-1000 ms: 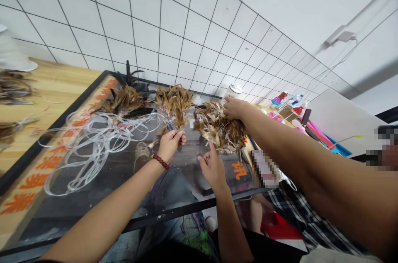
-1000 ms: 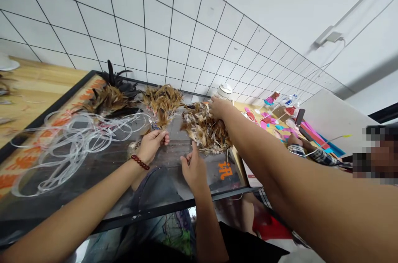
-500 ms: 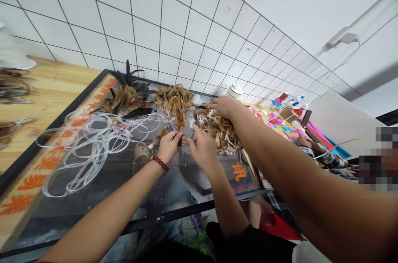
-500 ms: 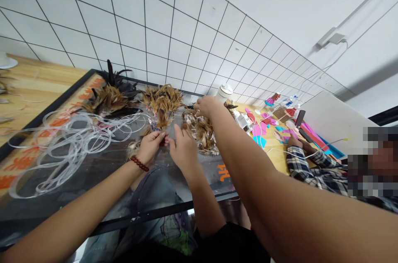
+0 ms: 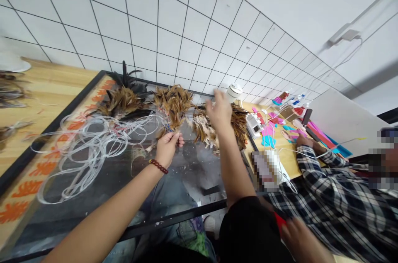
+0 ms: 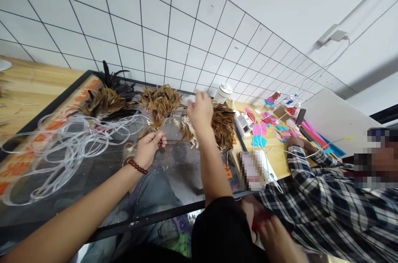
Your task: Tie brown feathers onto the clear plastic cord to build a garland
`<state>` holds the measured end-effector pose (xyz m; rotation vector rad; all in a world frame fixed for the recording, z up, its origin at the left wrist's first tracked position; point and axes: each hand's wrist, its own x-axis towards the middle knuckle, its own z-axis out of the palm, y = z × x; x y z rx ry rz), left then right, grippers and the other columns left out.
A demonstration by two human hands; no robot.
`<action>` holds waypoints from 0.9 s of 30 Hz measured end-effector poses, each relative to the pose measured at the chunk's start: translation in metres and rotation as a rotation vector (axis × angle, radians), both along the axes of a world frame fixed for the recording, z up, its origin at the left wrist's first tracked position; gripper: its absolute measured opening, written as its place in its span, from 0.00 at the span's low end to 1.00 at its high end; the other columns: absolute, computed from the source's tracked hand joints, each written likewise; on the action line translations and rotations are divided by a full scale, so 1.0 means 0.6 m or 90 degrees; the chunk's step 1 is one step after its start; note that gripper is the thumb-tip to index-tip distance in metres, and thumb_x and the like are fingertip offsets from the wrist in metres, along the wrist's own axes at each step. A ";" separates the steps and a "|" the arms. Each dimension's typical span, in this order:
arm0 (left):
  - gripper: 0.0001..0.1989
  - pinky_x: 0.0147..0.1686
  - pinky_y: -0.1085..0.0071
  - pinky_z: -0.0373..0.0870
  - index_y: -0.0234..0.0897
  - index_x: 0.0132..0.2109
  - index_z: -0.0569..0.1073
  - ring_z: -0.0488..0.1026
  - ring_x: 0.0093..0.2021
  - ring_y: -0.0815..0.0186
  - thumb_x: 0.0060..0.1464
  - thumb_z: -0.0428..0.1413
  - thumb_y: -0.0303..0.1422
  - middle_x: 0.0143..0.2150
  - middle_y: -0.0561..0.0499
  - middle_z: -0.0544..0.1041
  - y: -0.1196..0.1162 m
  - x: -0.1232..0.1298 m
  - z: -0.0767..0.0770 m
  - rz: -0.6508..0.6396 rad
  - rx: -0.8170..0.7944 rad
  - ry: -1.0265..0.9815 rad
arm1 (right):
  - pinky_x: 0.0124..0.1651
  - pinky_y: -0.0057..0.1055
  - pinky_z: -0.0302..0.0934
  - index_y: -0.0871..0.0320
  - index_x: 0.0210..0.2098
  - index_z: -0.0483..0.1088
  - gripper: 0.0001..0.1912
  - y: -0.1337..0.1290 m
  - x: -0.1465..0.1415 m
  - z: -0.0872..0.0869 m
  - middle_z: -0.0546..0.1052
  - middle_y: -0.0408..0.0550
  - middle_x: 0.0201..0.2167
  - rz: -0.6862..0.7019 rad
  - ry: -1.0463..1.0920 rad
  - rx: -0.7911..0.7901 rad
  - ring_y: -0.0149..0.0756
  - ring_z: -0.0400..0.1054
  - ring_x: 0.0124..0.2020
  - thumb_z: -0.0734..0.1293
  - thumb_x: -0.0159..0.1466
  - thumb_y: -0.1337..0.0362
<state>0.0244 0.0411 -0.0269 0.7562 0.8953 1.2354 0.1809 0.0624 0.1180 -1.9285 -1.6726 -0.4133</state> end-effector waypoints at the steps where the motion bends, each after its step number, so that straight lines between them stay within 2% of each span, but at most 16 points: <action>1: 0.20 0.25 0.73 0.66 0.31 0.31 0.74 0.70 0.23 0.70 0.38 0.64 0.44 0.24 0.51 0.73 -0.001 0.000 0.002 -0.002 0.002 0.001 | 0.55 0.42 0.57 0.60 0.58 0.61 0.24 0.022 0.033 0.010 0.66 0.57 0.56 -0.036 -0.011 -0.008 0.45 0.60 0.55 0.57 0.65 0.57; 4: 0.20 0.24 0.73 0.66 0.30 0.31 0.74 0.69 0.23 0.71 0.38 0.64 0.44 0.24 0.51 0.73 -0.002 -0.001 0.003 -0.008 0.004 0.001 | 0.59 0.50 0.50 0.55 0.57 0.63 0.27 0.067 0.125 0.010 0.65 0.56 0.58 -0.118 -0.035 -0.126 0.51 0.53 0.61 0.60 0.62 0.50; 6: 0.21 0.24 0.73 0.66 0.30 0.32 0.74 0.70 0.23 0.71 0.38 0.64 0.45 0.24 0.51 0.73 -0.002 -0.001 0.002 -0.008 0.005 0.001 | 0.59 0.54 0.47 0.51 0.57 0.63 0.31 0.075 0.165 -0.013 0.64 0.55 0.59 -0.171 -0.018 -0.255 0.54 0.53 0.61 0.61 0.59 0.44; 8: 0.21 0.24 0.73 0.66 0.30 0.32 0.74 0.69 0.23 0.71 0.38 0.64 0.45 0.24 0.51 0.73 -0.002 -0.001 0.001 -0.010 0.006 0.002 | 0.60 0.56 0.45 0.51 0.58 0.62 0.34 0.065 0.184 -0.046 0.61 0.56 0.61 -0.216 0.005 -0.332 0.57 0.51 0.62 0.61 0.57 0.41; 13: 0.20 0.25 0.73 0.66 0.30 0.32 0.75 0.69 0.23 0.71 0.39 0.64 0.44 0.24 0.51 0.74 -0.004 -0.003 0.004 -0.009 0.009 0.006 | 0.60 0.55 0.45 0.54 0.62 0.57 0.38 0.013 0.171 -0.131 0.58 0.60 0.63 -0.251 0.062 -0.374 0.59 0.52 0.62 0.58 0.59 0.40; 18: 0.19 0.25 0.73 0.67 0.30 0.32 0.75 0.70 0.24 0.71 0.39 0.64 0.43 0.24 0.51 0.74 -0.007 -0.004 0.013 -0.003 0.008 0.016 | 0.60 0.54 0.45 0.54 0.65 0.53 0.35 -0.015 0.145 -0.185 0.54 0.59 0.66 -0.244 0.056 -0.334 0.57 0.48 0.64 0.57 0.62 0.45; 23: 0.20 0.25 0.73 0.67 0.30 0.31 0.75 0.70 0.24 0.71 0.37 0.65 0.44 0.24 0.50 0.74 -0.008 -0.004 0.017 0.000 0.003 0.018 | 0.62 0.53 0.42 0.55 0.66 0.50 0.35 -0.024 0.133 -0.201 0.52 0.59 0.67 -0.231 0.035 -0.303 0.56 0.46 0.66 0.55 0.64 0.47; 27: 0.20 0.25 0.73 0.66 0.30 0.30 0.75 0.69 0.24 0.71 0.37 0.65 0.43 0.24 0.51 0.73 -0.008 -0.004 0.020 0.001 0.002 0.015 | 0.62 0.53 0.41 0.56 0.66 0.50 0.37 -0.036 0.138 -0.182 0.51 0.59 0.67 -0.200 0.050 -0.308 0.56 0.44 0.66 0.56 0.63 0.44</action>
